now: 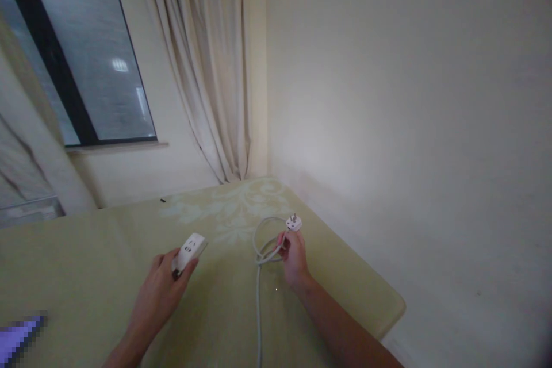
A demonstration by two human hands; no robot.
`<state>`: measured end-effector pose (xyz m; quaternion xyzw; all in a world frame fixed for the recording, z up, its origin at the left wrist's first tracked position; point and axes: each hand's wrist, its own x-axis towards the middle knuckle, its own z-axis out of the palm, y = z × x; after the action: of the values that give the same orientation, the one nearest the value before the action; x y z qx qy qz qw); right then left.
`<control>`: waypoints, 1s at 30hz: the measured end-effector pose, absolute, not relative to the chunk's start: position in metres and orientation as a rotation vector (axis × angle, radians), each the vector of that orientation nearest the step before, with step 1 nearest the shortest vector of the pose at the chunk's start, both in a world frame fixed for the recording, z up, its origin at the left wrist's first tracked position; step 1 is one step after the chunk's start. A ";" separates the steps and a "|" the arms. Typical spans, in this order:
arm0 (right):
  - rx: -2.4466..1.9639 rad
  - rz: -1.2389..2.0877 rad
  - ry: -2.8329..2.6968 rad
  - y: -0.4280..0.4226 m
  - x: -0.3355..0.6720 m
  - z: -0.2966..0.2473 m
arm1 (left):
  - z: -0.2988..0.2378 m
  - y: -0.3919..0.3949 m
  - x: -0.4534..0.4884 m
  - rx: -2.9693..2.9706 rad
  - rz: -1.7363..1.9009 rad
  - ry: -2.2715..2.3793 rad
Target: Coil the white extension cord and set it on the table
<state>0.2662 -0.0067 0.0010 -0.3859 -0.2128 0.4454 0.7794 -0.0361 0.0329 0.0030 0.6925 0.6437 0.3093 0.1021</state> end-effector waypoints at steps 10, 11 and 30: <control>-0.674 1.197 -0.203 0.000 0.273 -0.004 | 0.042 0.078 0.110 1.770 0.714 1.089; -0.665 1.201 -0.200 0.000 0.274 -0.004 | 0.037 0.081 0.118 1.752 0.688 1.069; -0.671 1.179 -0.217 0.002 0.274 -0.010 | 0.015 0.086 0.118 1.280 0.684 1.341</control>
<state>0.2736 0.0023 -0.0100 -0.3097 -0.1001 0.5444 0.7731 0.1183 0.0864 0.0147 0.5410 0.5666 0.2891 0.5502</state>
